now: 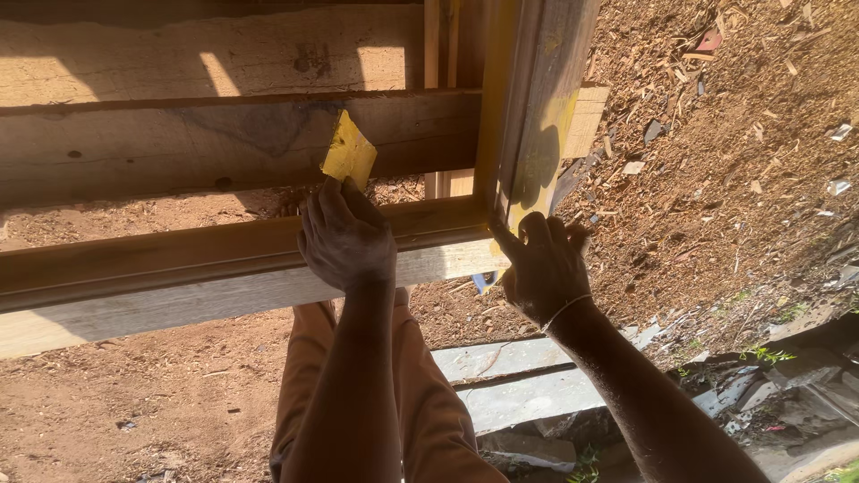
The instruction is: The person sands the corners and joints of a wooden frame using a piece of sandpaper.
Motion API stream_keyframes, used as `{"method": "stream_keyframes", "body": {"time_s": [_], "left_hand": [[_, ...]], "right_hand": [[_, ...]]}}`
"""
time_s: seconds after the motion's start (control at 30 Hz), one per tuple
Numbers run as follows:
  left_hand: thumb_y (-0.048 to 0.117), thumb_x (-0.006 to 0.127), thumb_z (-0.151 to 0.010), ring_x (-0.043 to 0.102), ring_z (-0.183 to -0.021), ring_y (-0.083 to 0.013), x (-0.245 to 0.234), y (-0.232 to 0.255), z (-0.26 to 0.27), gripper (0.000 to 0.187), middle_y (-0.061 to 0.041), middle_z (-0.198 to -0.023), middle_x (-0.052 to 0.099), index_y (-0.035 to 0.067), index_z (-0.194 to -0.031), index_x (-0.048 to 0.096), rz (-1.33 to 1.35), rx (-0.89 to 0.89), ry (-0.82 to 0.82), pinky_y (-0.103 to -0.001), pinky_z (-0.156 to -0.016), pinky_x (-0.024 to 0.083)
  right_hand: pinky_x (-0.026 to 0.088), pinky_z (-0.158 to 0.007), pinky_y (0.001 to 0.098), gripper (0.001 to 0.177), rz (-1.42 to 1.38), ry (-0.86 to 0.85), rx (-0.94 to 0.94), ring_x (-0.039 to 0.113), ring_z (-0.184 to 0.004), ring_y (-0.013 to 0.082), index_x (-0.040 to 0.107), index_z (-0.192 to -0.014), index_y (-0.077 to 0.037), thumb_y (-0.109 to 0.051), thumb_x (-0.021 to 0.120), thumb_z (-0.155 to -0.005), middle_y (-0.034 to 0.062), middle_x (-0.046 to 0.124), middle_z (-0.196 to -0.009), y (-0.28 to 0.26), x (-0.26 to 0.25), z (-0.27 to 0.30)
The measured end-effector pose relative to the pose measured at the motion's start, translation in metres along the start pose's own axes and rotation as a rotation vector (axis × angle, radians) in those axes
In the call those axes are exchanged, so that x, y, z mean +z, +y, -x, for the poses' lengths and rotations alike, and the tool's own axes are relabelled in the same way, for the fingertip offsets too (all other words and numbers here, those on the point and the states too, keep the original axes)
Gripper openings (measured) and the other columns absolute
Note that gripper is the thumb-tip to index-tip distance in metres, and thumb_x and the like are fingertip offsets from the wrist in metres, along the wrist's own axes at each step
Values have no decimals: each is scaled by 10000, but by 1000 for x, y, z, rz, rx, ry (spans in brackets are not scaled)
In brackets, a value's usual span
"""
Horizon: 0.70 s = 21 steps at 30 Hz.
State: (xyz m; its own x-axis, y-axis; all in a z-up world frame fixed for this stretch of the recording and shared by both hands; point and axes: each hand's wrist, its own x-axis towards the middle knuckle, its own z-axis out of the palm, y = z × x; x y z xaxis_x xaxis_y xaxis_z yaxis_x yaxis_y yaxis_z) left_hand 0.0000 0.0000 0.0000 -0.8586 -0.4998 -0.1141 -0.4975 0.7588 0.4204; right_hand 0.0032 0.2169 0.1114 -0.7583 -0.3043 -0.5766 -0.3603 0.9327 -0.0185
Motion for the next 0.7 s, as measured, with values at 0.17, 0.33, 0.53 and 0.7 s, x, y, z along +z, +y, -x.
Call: {"method": "stream_keyframes", "body": {"time_s": [0.17,0.33,0.53,0.7], "left_hand": [[229,569,-1083,729,-892,-211,-1,1,-1,155,-39,-1000,747,105,-1102,660,13,-31,-33,-384,-747,550],[239,562,-1085,729,-909,-207,-1,3,-3,154,-30,-1012,742,116,-1101,652,2,-16,3,-381,-761,555],[237,562,-1086,726,-887,-221,-1,3,-2,163,-38,-989,739,107,-1089,660,11,-32,-21,-389,-750,552],[218,562,-1103,722,-881,-242,-2,2,-4,170,-54,-955,725,85,-1074,664,-17,-9,-33,-411,-798,564]], "right_hand": [[327,-847,486,890,-57,64,-11,499,-917,229,461,-1554,-182,-64,688,-702,66,492,-982,-4,5,6],[326,-838,479,861,-155,41,114,504,-920,226,517,-1509,-181,-77,679,-669,72,508,-975,-20,12,6],[353,-869,485,780,-450,73,274,559,-965,225,580,-1416,-79,-147,722,-651,60,567,-978,-35,34,8],[487,-718,282,722,-1140,-9,320,511,-780,139,596,-1462,-91,-158,698,-750,33,521,-894,-30,43,24]]}}
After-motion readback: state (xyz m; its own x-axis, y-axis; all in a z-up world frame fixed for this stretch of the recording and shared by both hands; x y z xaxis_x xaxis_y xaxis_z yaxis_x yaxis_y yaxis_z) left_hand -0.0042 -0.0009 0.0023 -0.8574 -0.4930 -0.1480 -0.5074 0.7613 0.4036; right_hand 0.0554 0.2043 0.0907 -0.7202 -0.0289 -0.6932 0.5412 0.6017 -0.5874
